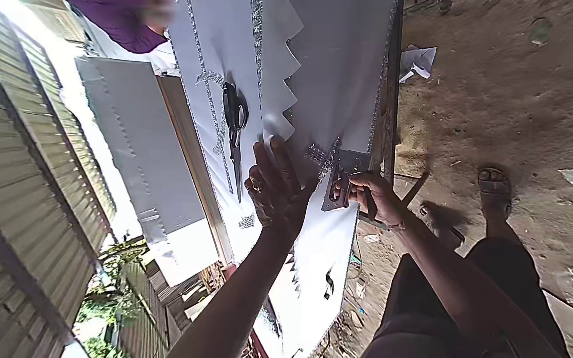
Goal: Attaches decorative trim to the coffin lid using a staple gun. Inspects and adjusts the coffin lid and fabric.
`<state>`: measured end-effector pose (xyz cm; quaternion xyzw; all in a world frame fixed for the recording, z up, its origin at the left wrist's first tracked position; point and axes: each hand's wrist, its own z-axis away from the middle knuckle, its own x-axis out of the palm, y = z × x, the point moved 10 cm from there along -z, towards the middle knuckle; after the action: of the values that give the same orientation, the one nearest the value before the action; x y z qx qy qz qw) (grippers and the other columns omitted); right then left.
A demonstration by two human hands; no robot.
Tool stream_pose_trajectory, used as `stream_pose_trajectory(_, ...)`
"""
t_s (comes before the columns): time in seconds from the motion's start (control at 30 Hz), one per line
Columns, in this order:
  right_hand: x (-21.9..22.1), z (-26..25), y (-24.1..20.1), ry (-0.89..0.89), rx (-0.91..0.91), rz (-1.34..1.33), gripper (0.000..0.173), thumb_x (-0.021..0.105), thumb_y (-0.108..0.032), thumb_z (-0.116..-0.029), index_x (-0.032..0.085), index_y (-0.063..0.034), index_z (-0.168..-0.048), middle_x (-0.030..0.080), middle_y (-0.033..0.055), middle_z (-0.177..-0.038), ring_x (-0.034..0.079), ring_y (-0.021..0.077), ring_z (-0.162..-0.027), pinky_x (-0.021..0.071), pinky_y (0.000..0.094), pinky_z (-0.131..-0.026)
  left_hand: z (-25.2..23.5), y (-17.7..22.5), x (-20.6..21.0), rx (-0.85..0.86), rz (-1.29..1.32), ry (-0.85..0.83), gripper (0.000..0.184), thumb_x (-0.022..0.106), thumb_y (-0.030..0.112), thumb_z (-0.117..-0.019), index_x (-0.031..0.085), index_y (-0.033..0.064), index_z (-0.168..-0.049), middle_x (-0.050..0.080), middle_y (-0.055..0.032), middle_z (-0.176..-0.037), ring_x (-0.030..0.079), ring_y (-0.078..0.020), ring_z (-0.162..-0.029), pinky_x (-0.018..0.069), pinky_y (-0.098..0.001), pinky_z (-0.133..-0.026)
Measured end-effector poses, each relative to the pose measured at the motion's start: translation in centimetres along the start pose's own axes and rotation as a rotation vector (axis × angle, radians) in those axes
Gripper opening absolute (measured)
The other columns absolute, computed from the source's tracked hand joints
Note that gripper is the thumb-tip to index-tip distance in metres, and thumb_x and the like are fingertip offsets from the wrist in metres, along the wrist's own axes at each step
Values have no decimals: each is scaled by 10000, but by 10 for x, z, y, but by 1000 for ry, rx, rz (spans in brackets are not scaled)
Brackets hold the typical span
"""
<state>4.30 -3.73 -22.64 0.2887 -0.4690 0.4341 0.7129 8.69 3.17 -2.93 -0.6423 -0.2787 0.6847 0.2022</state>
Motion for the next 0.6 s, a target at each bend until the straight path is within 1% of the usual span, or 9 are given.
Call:
stream_pose_trajectory(0.1, -1, 5, -4, -11, -27, 25, 272, 468, -153, -963, 621, 26, -1099, 730, 125, -905, 730, 208, -827, 617, 348, -756, 0, -1, 2, -13, -2, -27, 1148, 607, 757, -839, 157, 64, -1637, 313, -415, -1532, 523, -540, -1207, 428, -638, -926)
stream_pose_trajectory(0.2, 0, 12, -13, -16, -47, 26, 275, 468, -141, -961, 616, 23, -1124, 725, 121, -915, 727, 210, -849, 614, 355, -786, 1, -1, 1, -4, -5, -5, 1136, 609, 752, -842, 181, 56, -1631, 319, -422, -1525, 527, -547, -1197, 427, -648, -912)
stream_pose_trajectory(0.3, 3, 11, -20, -30, -33, 34, 298, 425, -151, -1000, 645, 21, -1101, 731, 125, -921, 730, 214, -870, 612, 360, -818, 2, 0, 1, 5, 4, 6, 1145, 618, 741, -847, 158, 48, -1633, 299, -428, -1529, 512, -558, -1200, 415, -659, -917)
stream_pose_trajectory(0.4, 5, 3, -14, -22, 29, 37, 302, 399, -163, -1035, 641, 16, -1050, 717, 123, -906, 716, 202, -848, 604, 341, -795, 2, -1, 1, -8, 6, -11, 1163, 626, 743, -836, 137, 57, -1638, 278, -414, -1548, 503, -554, -1214, 405, -658, -939)
stream_pose_trajectory(0.47, 4, -2, -9, -7, 36, 33, 300, 406, -158, -1043, 642, 26, -1063, 714, 120, -894, 716, 199, -835, 606, 332, -770, 0, 0, 1, -5, -3, -3, 1163, 629, 744, -832, 164, 35, -1628, 296, -421, -1535, 509, -561, -1214, 416, -662, -932)
stream_pose_trajectory(0.53, 2, -3, -6, -12, 35, 15, 313, 407, -167, -1050, 647, 32, -1073, 709, 119, -898, 714, 200, -853, 606, 338, -794, 1, 1, 0, 2, -17, 24, 1163, 633, 745, -827, 184, 27, -1624, 321, -419, -1524, 516, -555, -1215, 427, -656, -925)
stream_pose_trajectory(0.6, -2, -3, -7, -3, 19, 2, 310, 420, -175, -1040, 648, 33, -1066, 711, 127, -909, 715, 208, -866, 606, 348, -808, 2, 1, 0, 7, -33, 35, 1166, 632, 749, -826, 171, 41, -1630, 325, -418, -1520, 524, -538, -1199, 435, -639, -903)
